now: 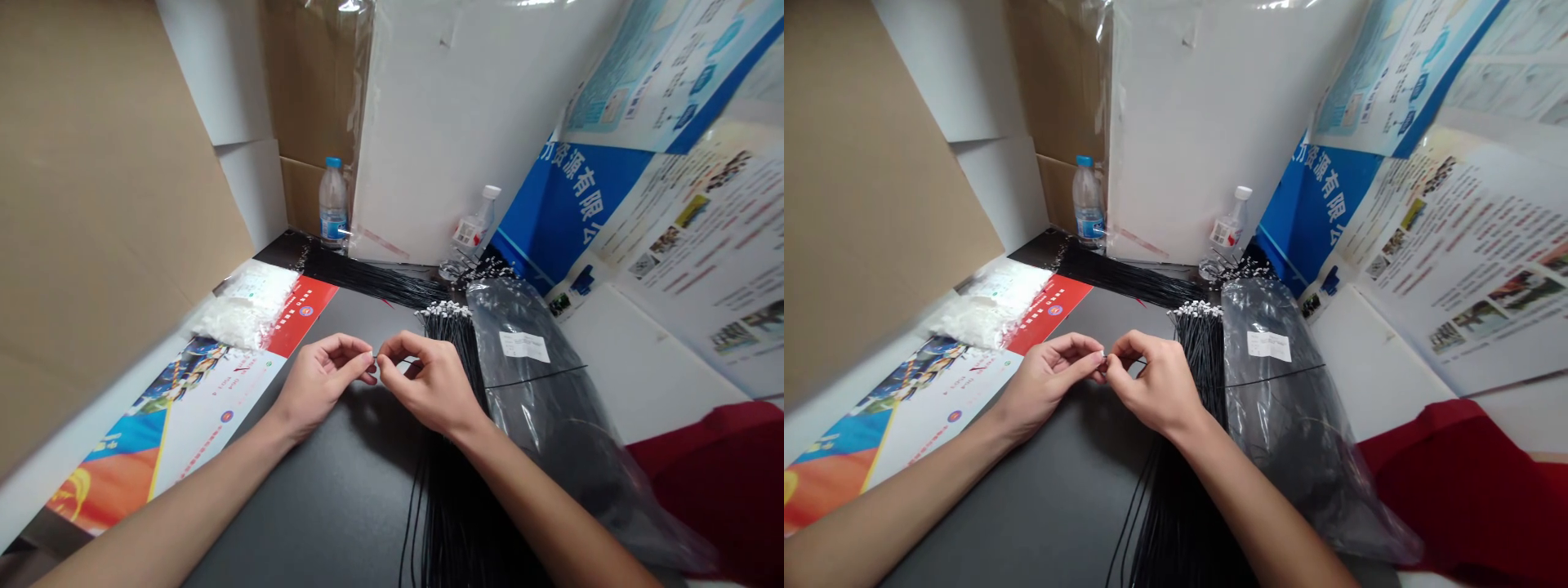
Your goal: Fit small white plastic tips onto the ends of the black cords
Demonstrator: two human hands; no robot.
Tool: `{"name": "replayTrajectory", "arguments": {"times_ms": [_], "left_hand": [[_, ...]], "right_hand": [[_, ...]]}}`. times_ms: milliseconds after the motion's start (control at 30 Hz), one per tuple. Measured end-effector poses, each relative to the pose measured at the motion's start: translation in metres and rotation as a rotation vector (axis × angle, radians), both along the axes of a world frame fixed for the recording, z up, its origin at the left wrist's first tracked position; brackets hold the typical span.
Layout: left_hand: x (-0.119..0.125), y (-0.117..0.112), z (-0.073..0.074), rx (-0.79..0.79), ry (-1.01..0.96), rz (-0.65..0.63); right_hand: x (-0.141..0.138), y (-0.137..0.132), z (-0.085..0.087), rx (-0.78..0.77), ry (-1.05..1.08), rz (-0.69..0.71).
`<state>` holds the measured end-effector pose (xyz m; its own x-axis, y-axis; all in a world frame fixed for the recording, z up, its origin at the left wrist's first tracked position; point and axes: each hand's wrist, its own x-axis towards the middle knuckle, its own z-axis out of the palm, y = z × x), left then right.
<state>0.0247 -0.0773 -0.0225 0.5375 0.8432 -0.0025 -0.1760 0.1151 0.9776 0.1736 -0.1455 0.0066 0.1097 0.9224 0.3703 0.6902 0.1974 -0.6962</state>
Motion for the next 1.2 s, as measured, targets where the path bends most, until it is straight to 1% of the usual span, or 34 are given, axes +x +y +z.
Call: {"name": "replayTrajectory", "arguments": {"times_ms": [167,333,433,633,833,1100,1200], "left_hand": [[0.001,-0.004,-0.001,-0.069,-0.043,0.008],[0.004,-0.01,0.002,-0.234,-0.171,0.024],[0.005,-0.011,0.001,-0.284,-0.22,0.029],[0.004,-0.011,0.0,-0.334,-0.237,0.039],[0.004,-0.011,-0.001,-0.353,-0.249,0.055],[0.006,-0.008,0.006,-0.361,-0.307,0.041],[0.005,-0.007,0.004,-0.352,-0.31,0.052]], "right_hand": [[-0.007,-0.001,-0.003,0.057,-0.012,-0.034],[-0.009,-0.002,-0.001,0.091,-0.02,-0.041],[-0.012,-0.002,-0.002,0.11,0.001,-0.06],[-0.016,-0.002,-0.008,0.152,0.082,-0.061],[-0.018,0.0,-0.012,0.194,0.08,-0.053],[-0.011,0.001,-0.002,0.154,0.068,-0.008],[-0.01,0.002,-0.003,0.129,0.136,0.0]]}}
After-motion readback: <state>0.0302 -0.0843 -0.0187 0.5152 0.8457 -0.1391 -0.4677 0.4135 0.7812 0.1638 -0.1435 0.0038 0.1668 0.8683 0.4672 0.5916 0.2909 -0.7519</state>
